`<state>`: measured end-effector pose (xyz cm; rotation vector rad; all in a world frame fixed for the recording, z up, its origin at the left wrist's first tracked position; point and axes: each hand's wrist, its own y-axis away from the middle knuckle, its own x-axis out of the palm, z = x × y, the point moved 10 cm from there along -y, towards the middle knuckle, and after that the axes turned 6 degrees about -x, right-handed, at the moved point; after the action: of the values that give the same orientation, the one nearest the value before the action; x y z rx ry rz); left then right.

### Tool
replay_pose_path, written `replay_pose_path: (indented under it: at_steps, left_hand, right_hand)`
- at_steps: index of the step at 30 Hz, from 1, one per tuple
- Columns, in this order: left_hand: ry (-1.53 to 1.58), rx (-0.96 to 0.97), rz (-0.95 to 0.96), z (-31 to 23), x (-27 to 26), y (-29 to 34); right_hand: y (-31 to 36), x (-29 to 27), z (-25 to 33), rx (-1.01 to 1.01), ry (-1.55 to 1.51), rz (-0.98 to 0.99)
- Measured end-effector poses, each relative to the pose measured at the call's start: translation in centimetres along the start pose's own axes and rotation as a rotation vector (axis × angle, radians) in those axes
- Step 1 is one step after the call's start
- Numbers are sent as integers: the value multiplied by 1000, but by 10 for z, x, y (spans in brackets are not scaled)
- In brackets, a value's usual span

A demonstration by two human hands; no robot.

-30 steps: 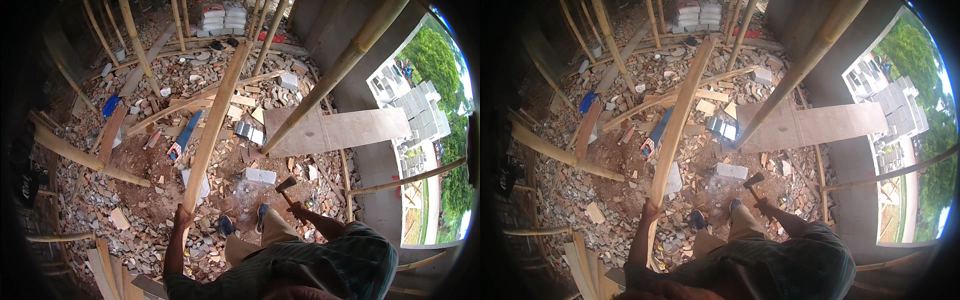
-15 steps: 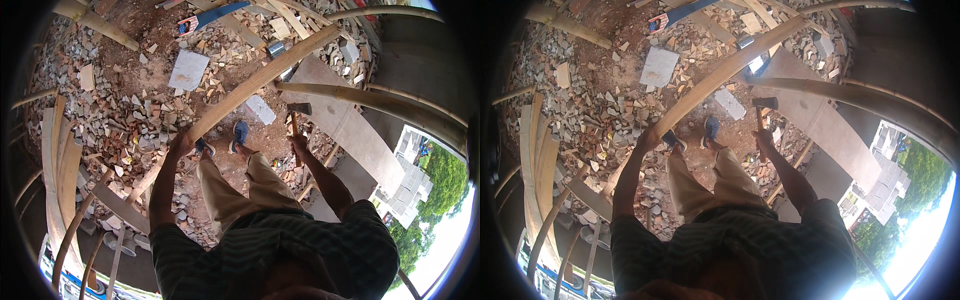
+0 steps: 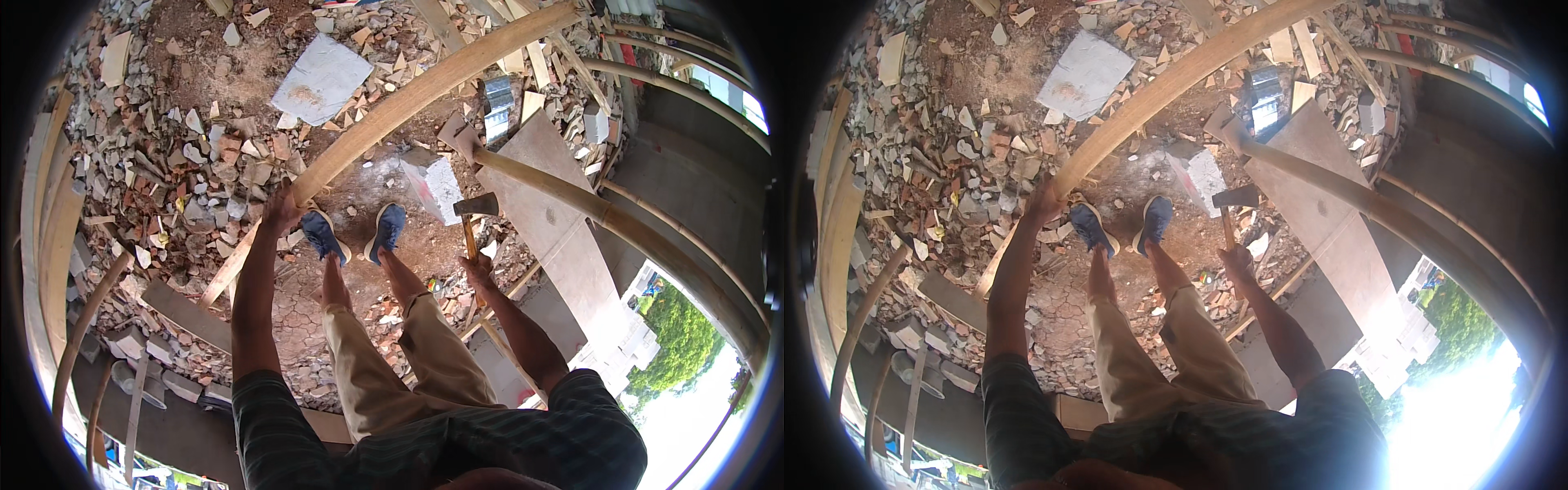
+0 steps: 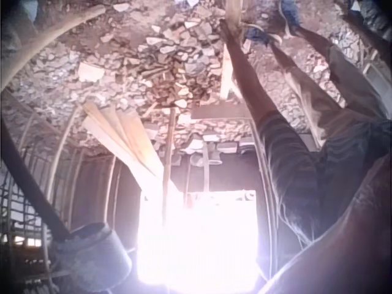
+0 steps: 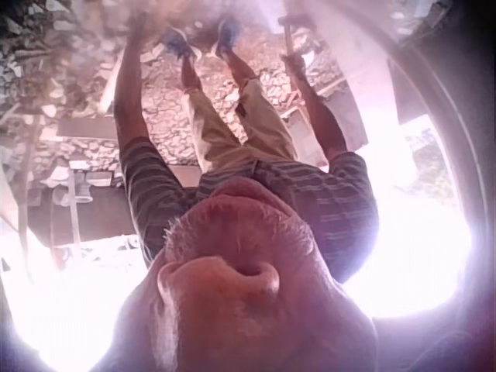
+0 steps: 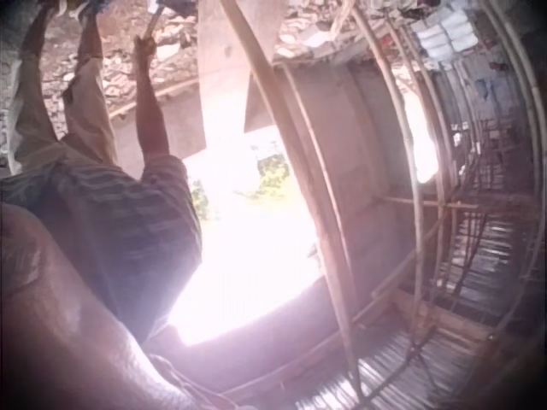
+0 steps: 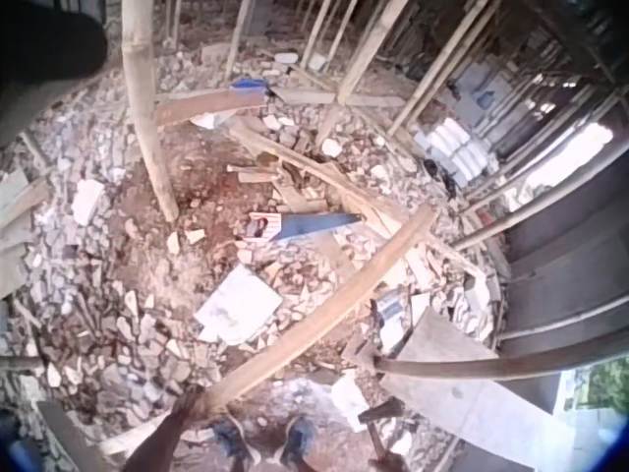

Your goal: The person assembles a small wooden frame by positioning planks, sawing a plank to length, and hammering nails to join the pieces. The person repeatedly adjusts the frame and hammers nails to secure the joints.

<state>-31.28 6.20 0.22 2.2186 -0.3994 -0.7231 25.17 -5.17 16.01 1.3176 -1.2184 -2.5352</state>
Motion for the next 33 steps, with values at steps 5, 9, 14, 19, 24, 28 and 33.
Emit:
replay_pose_path:
  at_steps: [5,9,14,19,24,28,33]
  left_hand:
    - [-181,11,-162,-10,-39,2]
    - [-182,-50,-184,-6,-57,-13]
    - [-175,-42,-342,38,-77,-70]
    - [-258,-223,-304,94,-63,-147]
    - [-162,-178,-447,97,-58,-166]
    - [-250,-221,-440,102,-56,-161]
    - [-139,-206,-361,101,-54,-167]
  right_hand:
    - [-43,-1,13,-145,64,-132]
    - [-64,-2,55,-122,131,44]
    - [-143,-20,128,-403,315,-23]
    - [-267,-7,131,-687,389,-207]
    - [-336,26,101,-710,204,-140]
    - [-354,65,84,-485,405,68]
    - [-367,96,79,-517,555,227]
